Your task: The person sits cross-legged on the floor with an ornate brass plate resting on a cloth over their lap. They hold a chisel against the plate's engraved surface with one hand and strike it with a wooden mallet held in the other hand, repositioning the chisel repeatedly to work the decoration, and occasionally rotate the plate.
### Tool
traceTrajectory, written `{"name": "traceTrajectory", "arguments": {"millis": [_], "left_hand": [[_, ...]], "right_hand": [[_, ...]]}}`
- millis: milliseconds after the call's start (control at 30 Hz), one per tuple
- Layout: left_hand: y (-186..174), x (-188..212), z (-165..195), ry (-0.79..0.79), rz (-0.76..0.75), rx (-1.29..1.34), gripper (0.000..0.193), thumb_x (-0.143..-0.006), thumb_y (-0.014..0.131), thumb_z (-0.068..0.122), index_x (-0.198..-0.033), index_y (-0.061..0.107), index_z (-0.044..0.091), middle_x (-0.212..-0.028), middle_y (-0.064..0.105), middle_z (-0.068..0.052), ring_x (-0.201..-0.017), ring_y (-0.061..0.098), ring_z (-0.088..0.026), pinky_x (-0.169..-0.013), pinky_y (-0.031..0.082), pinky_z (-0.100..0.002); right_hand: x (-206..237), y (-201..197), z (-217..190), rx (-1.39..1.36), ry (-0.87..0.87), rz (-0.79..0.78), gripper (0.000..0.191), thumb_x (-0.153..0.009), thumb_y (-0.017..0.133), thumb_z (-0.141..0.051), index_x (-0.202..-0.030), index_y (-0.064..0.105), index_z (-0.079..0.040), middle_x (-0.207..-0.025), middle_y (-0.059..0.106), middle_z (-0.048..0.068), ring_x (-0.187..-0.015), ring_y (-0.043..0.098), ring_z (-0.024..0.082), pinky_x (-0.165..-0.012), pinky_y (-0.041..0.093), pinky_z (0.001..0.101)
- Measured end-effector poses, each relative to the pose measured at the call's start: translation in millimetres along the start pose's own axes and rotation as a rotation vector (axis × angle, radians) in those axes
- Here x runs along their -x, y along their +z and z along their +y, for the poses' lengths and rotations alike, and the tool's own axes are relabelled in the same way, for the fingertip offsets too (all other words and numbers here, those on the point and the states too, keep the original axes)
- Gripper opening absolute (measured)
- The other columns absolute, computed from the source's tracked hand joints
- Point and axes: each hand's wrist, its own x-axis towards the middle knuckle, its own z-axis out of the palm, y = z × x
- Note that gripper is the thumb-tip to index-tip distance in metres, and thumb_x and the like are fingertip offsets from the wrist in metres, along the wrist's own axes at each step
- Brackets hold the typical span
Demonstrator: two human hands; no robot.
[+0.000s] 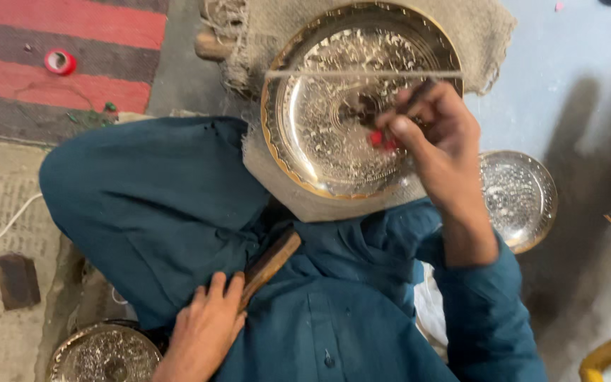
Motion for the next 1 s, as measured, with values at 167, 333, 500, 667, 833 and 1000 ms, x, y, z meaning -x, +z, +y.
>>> {"name": "traceTrajectory", "arguments": {"millis": [167,333,500,667,833,1000], "left_hand": [[-18,10,-17,0.037,0.087,0.491,0.074,-0.086,0.070,0.026,-0.154,0.042,0.018,-0.144,0.056,-0.013,-0.127,0.061,-0.032,-0.107,0.049,-0.039],[-26,25,-47,0.418,0.241,0.788,0.075,-0.083,0.076,0.016,-0.150,0.045,0.005,-0.138,0.062,-0.018,-0.128,0.062,-0.027,-0.103,0.047,-0.039],[-37,20,-29,0.491,0.267,1.332,0.064,-0.088,0.073,0.004,-0.147,0.050,0.001,-0.108,0.068,-0.018,-0.091,0.074,-0.026,-0.087,0.063,-0.042],[-80,-17,10,0.338,0.698,0.934,0.055,-0.080,0.067,0.002,-0.133,0.050,0.005,-0.094,0.072,-0.014,-0.091,0.075,-0.028,-0.081,0.058,-0.039],[-119,-21,25,0.423,0.902,0.734,0.058,-0.084,0.066,0.000,-0.139,0.046,0.007,-0.103,0.072,-0.019,-0.101,0.072,-0.039,-0.082,0.056,-0.044],[-157,-26,22,0.591,1.108,0.359,0.066,-0.082,0.068,0.000,-0.144,0.044,0.009,-0.127,0.065,-0.024,-0.115,0.064,-0.046,-0.091,0.053,-0.050]], "right_hand": [[-15,22,5,0.159,-0.128,-0.069,0.027,-0.105,0.065,0.008,-0.130,0.055,0.001,-0.112,0.073,0.013,-0.107,0.074,0.019,-0.094,0.064,0.0311],[-12,35,6,0.202,-0.155,-0.071,0.015,-0.103,0.068,0.010,-0.115,0.060,0.004,-0.117,0.071,0.012,-0.112,0.070,0.016,-0.099,0.060,0.0304],[-14,38,2,0.266,-0.137,-0.068,0.016,-0.104,0.066,0.007,-0.119,0.060,0.003,-0.115,0.074,0.010,-0.107,0.071,0.014,-0.097,0.059,0.0284],[-20,37,-5,0.360,-0.167,-0.120,0.012,-0.105,0.068,0.004,-0.115,0.062,0.001,-0.114,0.074,0.009,-0.107,0.072,0.014,-0.094,0.060,0.0275],[-20,39,-4,0.453,-0.194,-0.089,0.014,-0.104,0.071,0.000,-0.115,0.062,0.000,-0.106,0.076,0.007,-0.099,0.074,0.013,-0.086,0.059,0.0263],[-21,39,-1,0.510,-0.224,-0.075,0.021,-0.103,0.072,-0.007,-0.122,0.063,-0.002,-0.104,0.079,0.007,-0.097,0.077,0.013,-0.083,0.061,0.0269]]}}
